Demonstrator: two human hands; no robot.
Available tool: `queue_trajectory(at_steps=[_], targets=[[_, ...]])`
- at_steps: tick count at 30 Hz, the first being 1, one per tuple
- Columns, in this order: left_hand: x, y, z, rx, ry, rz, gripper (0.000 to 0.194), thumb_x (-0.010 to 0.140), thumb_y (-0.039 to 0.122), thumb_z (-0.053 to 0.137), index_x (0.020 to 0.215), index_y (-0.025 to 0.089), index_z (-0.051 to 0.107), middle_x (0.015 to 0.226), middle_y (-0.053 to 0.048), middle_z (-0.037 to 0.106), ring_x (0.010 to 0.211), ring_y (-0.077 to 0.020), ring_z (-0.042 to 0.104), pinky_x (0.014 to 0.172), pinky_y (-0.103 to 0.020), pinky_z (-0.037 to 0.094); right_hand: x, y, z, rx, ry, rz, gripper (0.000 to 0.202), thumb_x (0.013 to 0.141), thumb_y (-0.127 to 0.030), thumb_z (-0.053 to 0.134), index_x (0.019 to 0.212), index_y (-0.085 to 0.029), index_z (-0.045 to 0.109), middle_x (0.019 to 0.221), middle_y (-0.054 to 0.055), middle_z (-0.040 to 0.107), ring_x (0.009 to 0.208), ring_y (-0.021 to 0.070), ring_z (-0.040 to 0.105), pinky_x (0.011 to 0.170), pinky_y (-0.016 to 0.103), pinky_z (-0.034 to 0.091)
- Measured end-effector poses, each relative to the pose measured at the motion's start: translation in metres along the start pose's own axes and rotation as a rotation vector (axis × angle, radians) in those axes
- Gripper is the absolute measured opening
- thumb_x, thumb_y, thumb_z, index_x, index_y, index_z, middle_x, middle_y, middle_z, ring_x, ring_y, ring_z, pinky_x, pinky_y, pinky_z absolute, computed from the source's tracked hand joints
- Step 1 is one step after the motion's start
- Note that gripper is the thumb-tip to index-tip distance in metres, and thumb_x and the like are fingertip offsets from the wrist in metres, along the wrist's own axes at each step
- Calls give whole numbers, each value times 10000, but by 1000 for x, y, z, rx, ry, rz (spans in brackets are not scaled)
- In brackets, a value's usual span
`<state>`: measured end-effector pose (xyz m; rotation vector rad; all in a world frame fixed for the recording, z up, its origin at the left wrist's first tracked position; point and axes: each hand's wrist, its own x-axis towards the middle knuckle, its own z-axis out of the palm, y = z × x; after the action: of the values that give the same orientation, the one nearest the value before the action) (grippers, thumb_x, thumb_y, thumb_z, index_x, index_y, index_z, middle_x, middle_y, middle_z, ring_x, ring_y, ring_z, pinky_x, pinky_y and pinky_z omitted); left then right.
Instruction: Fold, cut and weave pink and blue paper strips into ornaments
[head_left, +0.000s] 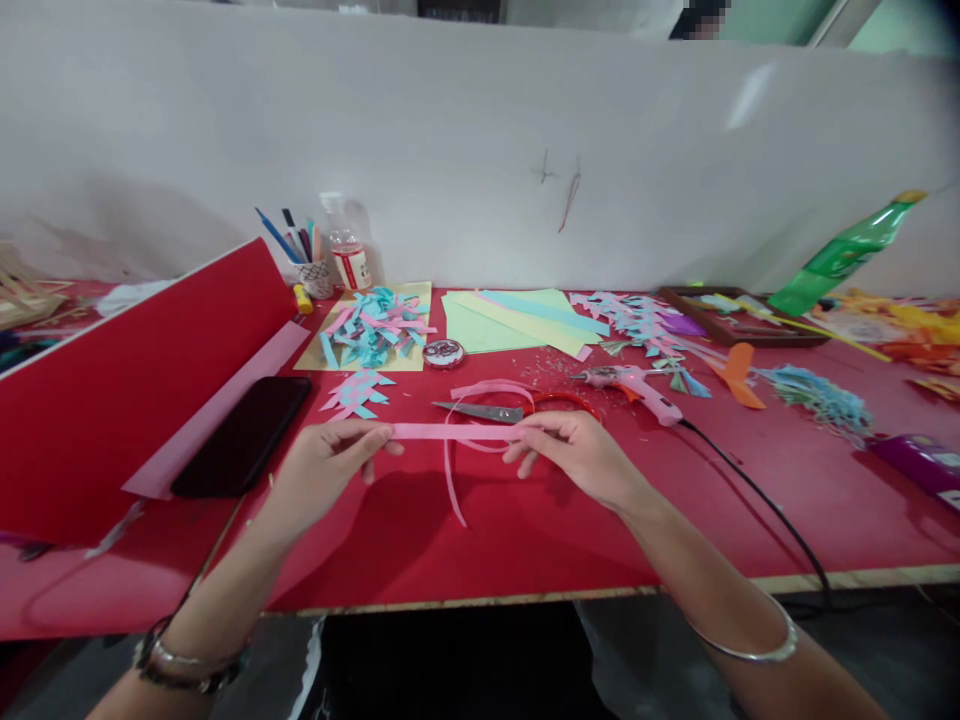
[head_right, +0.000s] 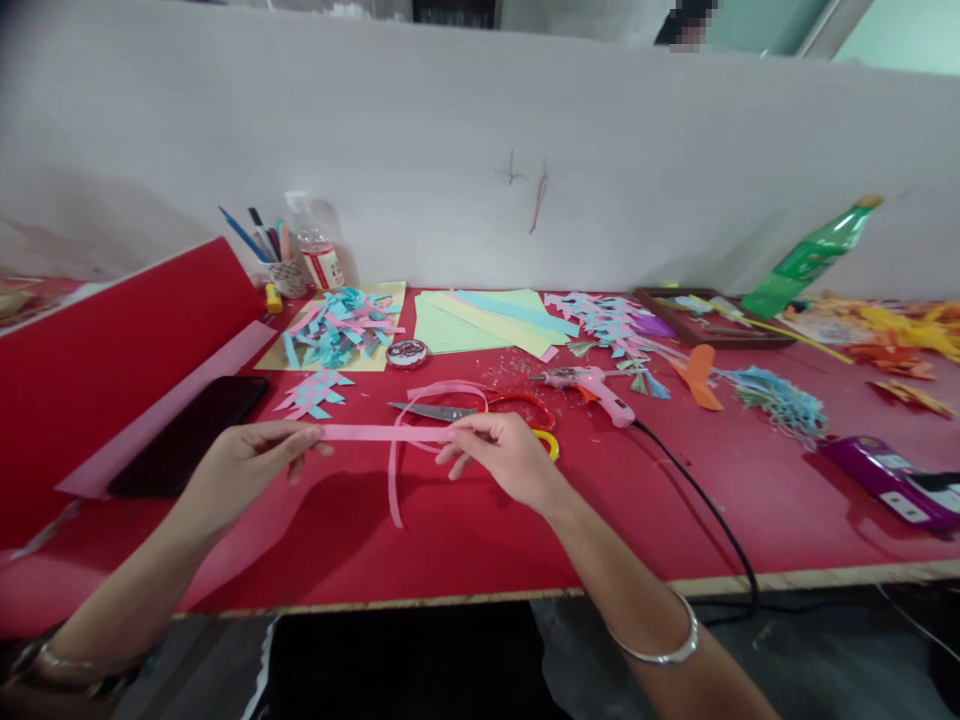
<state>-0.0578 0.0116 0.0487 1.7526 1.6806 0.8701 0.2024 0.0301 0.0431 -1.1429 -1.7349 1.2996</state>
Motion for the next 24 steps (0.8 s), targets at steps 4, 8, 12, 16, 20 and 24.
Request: queue_trajectory(at_steps=[4, 8, 12, 16, 20, 24], targets=[[-2, -7, 1, -15, 9, 2, 315, 753, 431, 487, 707, 174, 664, 437, 41, 515, 481, -101, 482, 542, -202, 367, 0, 3, 2, 92, 9, 16, 200, 810, -320, 468, 792, -145, 565, 730, 39, 681, 523, 110, 621, 592, 244, 460], [-4, -9, 1, -26, 20, -12, 321, 752, 444, 487, 703, 174, 654, 444, 43, 510, 468, -100, 477, 543, -206, 375, 0, 2, 2, 111, -19, 5, 210, 833, -321, 431, 835, -145, 546, 753, 42, 682, 562, 114, 635, 645, 257, 464], [-6, -9, 0, -17, 26, -13, 316, 755, 437, 483, 673, 176, 640, 433, 47, 494, 477, -104, 489, 558, -206, 387, 0, 1, 2, 90, -67, 13, 250, 845, -339, 402, 799, -137, 542, 745, 53, 679, 554, 118, 635, 616, 250, 464], [-11, -10, -2, -29, 39, -4, 311, 750, 434, 486, 659, 174, 630, 439, 40, 502, 487, -111, 495, 558, -210, 399, 0, 2, -1, 24, -76, 12, 282, 821, -358, 429, 699, -130, 539, 643, 42, 649, 449, 102, 585, 488, 221, 429], [-20, -9, -3, -62, 38, -24, 315, 745, 436, 492, 642, 174, 633, 487, 17, 554, 493, -118, 500, 539, -216, 408, -1, 0, -3, -121, -95, -24, 296, 820, -331, 415, 600, -150, 497, 492, -24, 528, 426, 72, 499, 444, 189, 360], [-27, -11, -2, -131, 38, -56, 313, 730, 439, 510, 610, 174, 625, 522, 7, 588, 464, -106, 486, 503, -208, 412, -1, -4, -5, -353, -69, -191, 312, 821, -274, 395, 534, -160, 437, 470, -51, 382, 446, 55, 357, 452, 193, 267]])
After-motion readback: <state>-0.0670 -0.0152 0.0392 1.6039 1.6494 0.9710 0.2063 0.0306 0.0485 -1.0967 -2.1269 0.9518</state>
